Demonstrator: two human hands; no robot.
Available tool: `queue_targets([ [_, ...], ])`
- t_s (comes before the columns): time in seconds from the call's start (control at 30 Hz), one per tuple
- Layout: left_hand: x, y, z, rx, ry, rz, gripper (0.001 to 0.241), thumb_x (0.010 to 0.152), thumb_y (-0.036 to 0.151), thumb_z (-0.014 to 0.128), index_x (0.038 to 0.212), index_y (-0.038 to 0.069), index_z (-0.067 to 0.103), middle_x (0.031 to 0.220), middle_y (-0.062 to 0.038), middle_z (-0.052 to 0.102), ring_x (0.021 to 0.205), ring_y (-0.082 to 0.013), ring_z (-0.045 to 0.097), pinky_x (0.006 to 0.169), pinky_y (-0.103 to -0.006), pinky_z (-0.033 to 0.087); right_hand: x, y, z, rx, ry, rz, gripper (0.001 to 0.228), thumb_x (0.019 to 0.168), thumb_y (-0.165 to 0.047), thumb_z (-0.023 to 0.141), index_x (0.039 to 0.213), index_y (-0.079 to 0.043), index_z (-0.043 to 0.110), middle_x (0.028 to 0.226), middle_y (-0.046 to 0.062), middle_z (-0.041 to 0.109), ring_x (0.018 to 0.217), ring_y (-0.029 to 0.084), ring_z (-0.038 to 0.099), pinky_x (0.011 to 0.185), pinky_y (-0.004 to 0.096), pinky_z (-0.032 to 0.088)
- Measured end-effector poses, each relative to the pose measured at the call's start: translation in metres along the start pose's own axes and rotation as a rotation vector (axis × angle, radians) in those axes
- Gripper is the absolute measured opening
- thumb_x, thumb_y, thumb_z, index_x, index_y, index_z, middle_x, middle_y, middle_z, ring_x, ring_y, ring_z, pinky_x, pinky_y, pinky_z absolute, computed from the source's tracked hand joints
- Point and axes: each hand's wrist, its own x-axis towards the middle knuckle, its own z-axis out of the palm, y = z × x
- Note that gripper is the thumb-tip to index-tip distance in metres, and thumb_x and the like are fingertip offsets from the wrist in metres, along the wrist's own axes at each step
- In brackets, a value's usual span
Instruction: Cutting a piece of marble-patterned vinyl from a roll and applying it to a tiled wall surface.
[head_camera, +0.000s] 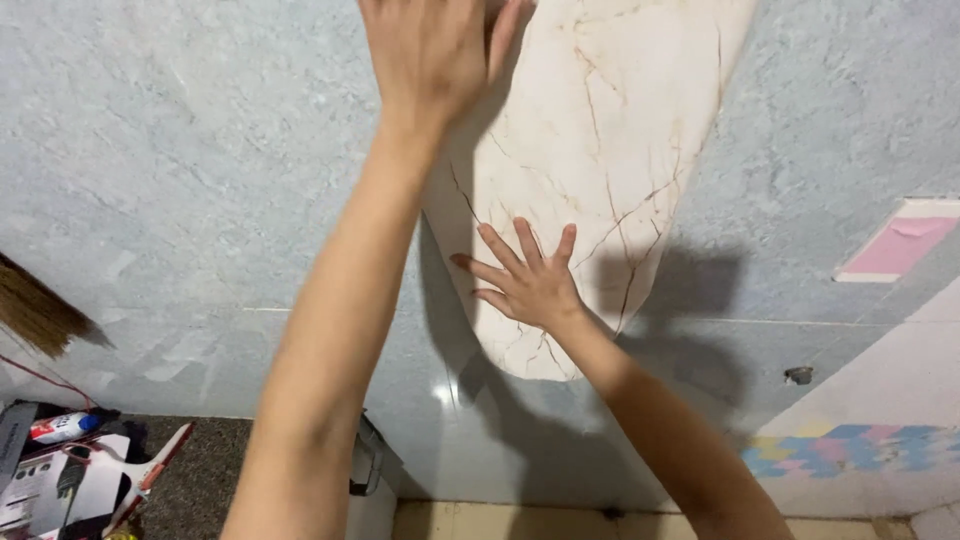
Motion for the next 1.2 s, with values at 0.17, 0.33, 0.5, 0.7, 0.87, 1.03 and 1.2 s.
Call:
queue_targets([
  [0.17,-0.082,0.03,-0.068,-0.46,-0.095,-0.755,0.082,0.1,0.04,0.078,0.162,0.014,0.03,0.155,-0.013,0.042,0.15,-0.0309,0.037,0.126,-0.0417,0.035,-0.003,-0.003,0.007,-0.027,0.004,-0.006,0.062,0.099,-0.069,0.035,0.157,-0.049,0.031,0.17,-0.003,0.032,0.158,0.042,0.013,0.103,0.089,0.013],
  [0.33,-0.118,0.049,-0.109,-0.767,-0.523,-1.186,0.052,0.081,0.036,0.086,0.115,0.002,0.064,0.101,-0.026,0.073,0.101,-0.0472,0.07,0.079,-0.0541,0.058,-0.007,-0.003,0.016,-0.011,0.055,-0.014,0.06,0.099,-0.069,0.031,0.155,-0.05,0.035,0.165,-0.002,0.04,0.156,0.043,0.022,0.101,0.09,0.015],
  [0.5,-0.142,0.046,-0.129,-0.829,-0.805,-1.057,0.038,0.08,0.036,0.083,0.106,0.01,0.071,0.093,-0.019,0.078,0.092,-0.0399,0.076,0.072,-0.048,0.06,-0.012,-0.002,0.016,-0.048,0.011,-0.028,0.063,0.098,-0.07,0.028,0.155,-0.047,0.039,0.167,-0.002,0.036,0.156,0.044,0.018,0.101,0.092,0.015],
  [0.7,-0.206,0.055,-0.146,-0.946,-1.058,-1.142,0.035,0.075,0.022,0.087,0.103,0.01,0.07,0.087,-0.011,0.076,0.078,-0.0279,0.077,0.067,-0.039,0.058,-0.009,-0.001,0.004,0.003,-0.121,-0.003,0.059,0.1,-0.068,0.026,0.157,-0.052,0.031,0.172,-0.004,0.023,0.159,0.041,0.003,0.105,0.087,-0.004],
  [0.87,-0.217,0.068,-0.153,-1.254,-0.911,-1.107,0.043,0.081,0.015,0.084,0.104,0.01,0.049,0.057,-0.008,0.058,0.058,-0.0247,0.059,0.057,-0.0334,0.046,-0.02,0.0,0.013,0.103,-0.181,0.008,0.051,0.105,-0.058,0.027,0.153,-0.049,0.04,0.169,-0.003,0.033,0.157,0.038,0.016,0.107,0.085,-0.013],
  [1.03,-0.214,0.063,-0.156,-0.86,-1.003,-1.077,0.035,0.087,0.043,0.077,0.099,0.013,0.062,0.067,-0.015,0.069,0.066,-0.0355,0.069,0.058,-0.0411,0.05,-0.01,-0.002,0.007,0.053,-0.12,0.036,0.053,0.102,-0.059,0.035,0.151,-0.044,0.047,0.166,-0.004,0.039,0.155,0.034,0.024,0.109,0.082,-0.002],
  [1.2,-0.25,0.076,-0.16,-0.5,-1.022,-1.07,0.036,0.095,0.049,0.068,0.085,0.016,0.063,0.061,-0.009,0.069,0.064,-0.0352,0.073,0.06,-0.0422,0.054,0.011,0.015,-0.017,-0.005,-0.081,0.065,0.056,0.099,-0.067,0.04,0.152,-0.05,0.044,0.166,-0.004,0.039,0.153,0.027,0.03,0.104,0.076,0.019],
])
